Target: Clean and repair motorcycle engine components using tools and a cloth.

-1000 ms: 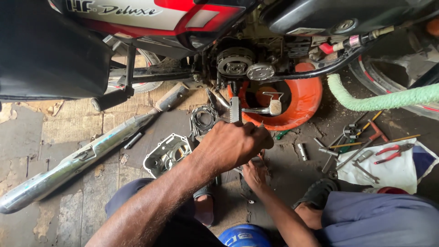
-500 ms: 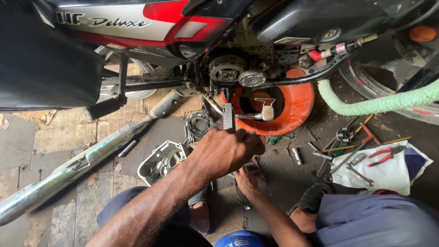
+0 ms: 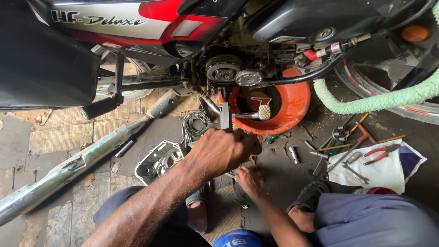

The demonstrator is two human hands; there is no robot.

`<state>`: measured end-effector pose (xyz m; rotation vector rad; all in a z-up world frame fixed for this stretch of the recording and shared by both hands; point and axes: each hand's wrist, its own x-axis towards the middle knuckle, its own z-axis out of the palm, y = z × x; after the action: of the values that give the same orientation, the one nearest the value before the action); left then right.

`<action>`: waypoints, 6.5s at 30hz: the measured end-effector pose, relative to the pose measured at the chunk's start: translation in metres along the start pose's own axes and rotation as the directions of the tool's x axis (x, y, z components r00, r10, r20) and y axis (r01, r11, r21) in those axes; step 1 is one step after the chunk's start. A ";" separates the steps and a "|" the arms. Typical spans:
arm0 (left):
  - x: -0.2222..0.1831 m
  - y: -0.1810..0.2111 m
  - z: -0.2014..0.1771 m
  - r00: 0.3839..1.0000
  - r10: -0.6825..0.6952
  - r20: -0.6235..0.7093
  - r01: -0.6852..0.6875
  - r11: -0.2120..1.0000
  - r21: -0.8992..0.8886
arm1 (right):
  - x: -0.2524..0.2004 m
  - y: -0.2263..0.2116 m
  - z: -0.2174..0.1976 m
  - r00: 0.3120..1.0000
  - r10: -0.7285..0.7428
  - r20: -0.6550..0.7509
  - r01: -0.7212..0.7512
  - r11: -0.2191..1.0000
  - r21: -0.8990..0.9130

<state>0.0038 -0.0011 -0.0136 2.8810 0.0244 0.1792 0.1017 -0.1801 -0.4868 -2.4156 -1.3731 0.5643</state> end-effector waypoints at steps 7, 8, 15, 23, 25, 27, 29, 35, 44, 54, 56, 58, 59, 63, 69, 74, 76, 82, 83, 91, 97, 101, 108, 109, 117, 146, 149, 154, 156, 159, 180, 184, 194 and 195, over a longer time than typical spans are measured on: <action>-0.002 -0.003 0.008 1.000 0.010 0.011 -0.010 0.999 0.048 | -0.008 0.000 0.032 0.993 -0.043 0.106 0.068 0.966 -0.248; -0.002 0.000 0.004 1.000 0.010 0.010 -0.010 0.999 0.050 | -0.009 -0.001 0.031 0.994 -0.044 0.104 0.069 0.966 -0.247; -0.002 0.004 -0.009 0.999 -0.035 0.035 0.037 0.998 -0.044 | -0.005 0.007 0.054 0.987 -0.018 0.158 0.060 0.962 -0.266; 0.001 0.003 -0.001 0.998 0.001 -0.066 -0.004 0.999 -0.045 | 0.037 0.002 -0.017 0.914 0.043 0.403 0.108 0.932 -0.345; 0.006 0.001 0.009 0.999 -0.046 -0.003 0.046 0.999 0.008 | 0.046 -0.030 -0.098 0.781 0.089 0.618 0.000 0.990 -0.143; 0.006 0.002 0.010 0.998 -0.044 -0.054 0.045 0.999 0.026 | 0.042 -0.071 -0.189 0.777 0.058 0.627 -0.048 0.998 -0.031; 0.008 0.004 0.007 0.993 -0.041 -0.107 0.046 0.998 0.044 | 0.032 -0.101 -0.267 0.776 0.024 0.631 -0.095 0.992 0.079; 0.010 0.028 0.011 0.912 0.055 -0.407 -0.100 0.991 -0.090 | -0.014 -0.102 -0.374 0.902 -0.051 0.430 -0.182 0.856 0.484; 0.000 -0.003 0.002 0.941 0.145 -0.306 -0.099 0.982 0.160 | -0.083 -0.144 -0.448 0.981 -0.057 0.185 -0.053 0.838 0.543; 0.006 -0.059 -0.018 0.630 -0.774 -0.060 -0.072 0.018 -0.997 | -0.067 -0.124 -0.448 0.996 0.064 0.067 -0.092 0.704 0.704; 0.020 -0.025 -0.012 0.646 -0.762 0.049 -0.120 -0.164 -0.979 | -0.063 -0.132 -0.446 0.996 0.085 0.038 -0.086 0.678 0.730; 0.031 0.007 0.005 0.720 -0.684 0.121 0.033 -0.140 -0.990 | -0.059 -0.143 -0.441 0.994 0.109 -0.004 -0.065 0.622 0.780; 0.035 0.015 0.014 0.720 -0.684 0.118 0.031 -0.139 -0.990 | -0.058 -0.141 -0.435 0.994 0.108 -0.006 -0.062 0.623 0.779; 0.042 0.042 0.030 0.774 -0.615 0.150 0.135 -0.070 -0.988 | -0.055 -0.134 -0.415 0.996 0.069 -0.065 -0.003 0.707 0.707; 0.038 0.044 0.041 0.786 -0.586 0.196 0.168 -0.104 -0.980 | -0.061 -0.150 -0.445 0.975 -0.041 -0.220 0.131 0.900 0.416; 0.032 0.039 0.014 0.778 -0.557 0.289 0.251 -0.146 -0.957 | -0.071 -0.166 -0.461 0.810 -0.379 -0.448 0.403 0.914 -0.046; 0.029 0.035 0.019 0.816 -0.516 0.261 0.288 -0.028 -0.957 | -0.069 -0.154 -0.456 0.778 -0.513 -0.363 0.546 0.838 -0.015; 0.018 0.027 0.014 0.942 -0.309 0.130 0.255 0.413 -0.874 | -0.072 -0.161 -0.477 0.993 -0.021 -0.115 0.078 0.851 0.519; 0.017 0.032 0.010 0.943 -0.306 0.129 0.253 0.411 -0.876 | -0.069 -0.156 -0.473 0.993 -0.018 -0.116 0.076 0.853 0.517; 0.017 0.051 -0.013 0.993 -0.071 -0.094 0.003 0.814 -0.581 | -0.078 -0.147 -0.449 0.968 -0.113 -0.222 0.225 0.013 0.974; 0.022 0.073 -0.031 0.950 -0.312 0.021 0.222 0.624 -0.749 | -0.091 -0.134 -0.424 0.978 -0.003 -0.208 0.206 -0.126 0.970; 0.028 0.055 0.003 0.897 -0.398 -0.193 0.022 0.475 -0.880 | -0.100 -0.133 -0.417 0.997 0.063 -0.053 0.060 -0.117 0.991; 0.026 -0.005 0.023 0.762 -0.647 0.000 0.035 0.041 -0.999 | -0.100 -0.161 -0.446 0.926 -0.180 -0.332 0.378 0.412 0.829; 0.025 -0.011 0.020 0.785 -0.620 0.018 0.005 -0.022 -1.000 | -0.097 -0.155 -0.444 0.926 -0.157 -0.344 0.377 0.455 0.807; 0.018 -0.015 0.013 0.807 -0.522 0.277 0.220 -0.171 -0.961 | -0.082 -0.131 -0.417 1.000 -0.013 -0.019 0.023 0.463 0.886; 0.024 0.032 0.008 0.911 -0.409 0.060 0.268 0.474 -0.839 | -0.075 -0.113 -0.378 0.996 -0.025 0.091 -0.073 0.408 0.910; 0.025 0.028 -0.005 0.919 -0.391 -0.042 0.277 0.719 -0.638 | -0.074 -0.105 -0.368 0.972 0.035 0.232 -0.231 0.305 0.924; 0.025 0.026 -0.012 0.935 -0.317 -0.160 0.177 0.806 -0.565 | -0.076 -0.036 -0.308 0.817 0.204 0.540 -0.577 0.326 0.749; 0.024 0.028 -0.016 0.941 -0.295 -0.165 0.170 0.836 -0.522 | -0.070 0.023 -0.261 0.771 0.340 0.539 -0.636 0.360 0.682; 0.018 0.027 -0.008 0.958 -0.257 -0.131 0.177 0.881 -0.438 | -0.071 0.123 -0.202 0.658 0.584 0.475 -0.729 0.336 0.596; 0.009 0.022 -0.009 0.991 -0.039 -0.128 0.014 0.982 -0.190 | -0.025 0.045 -0.099 0.844 -0.207 0.494 0.154 0.977 0.146; 0.011 0.010 -0.002 0.976 -0.148 -0.160 0.102 0.960 -0.262 | -0.010 0.005 -0.042 0.901 -0.328 0.285 0.321 0.944 0.070; -0.006 0.005 -0.012 0.961 -0.131 -0.244 0.100 0.985 -0.137 | -0.014 -0.035 0.108 0.796 -0.227 0.562 -0.467 0.360 0.808; -0.008 0.004 -0.012 0.969 -0.132 -0.211 0.111 0.988 -0.108 | -0.016 -0.034 0.121 0.784 -0.272 0.558 -0.520 0.202 0.830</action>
<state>-0.0056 -0.0022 -0.0015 2.7406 0.2269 0.4583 0.0117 -0.1688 -0.5747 -1.1788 -0.4665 1.7638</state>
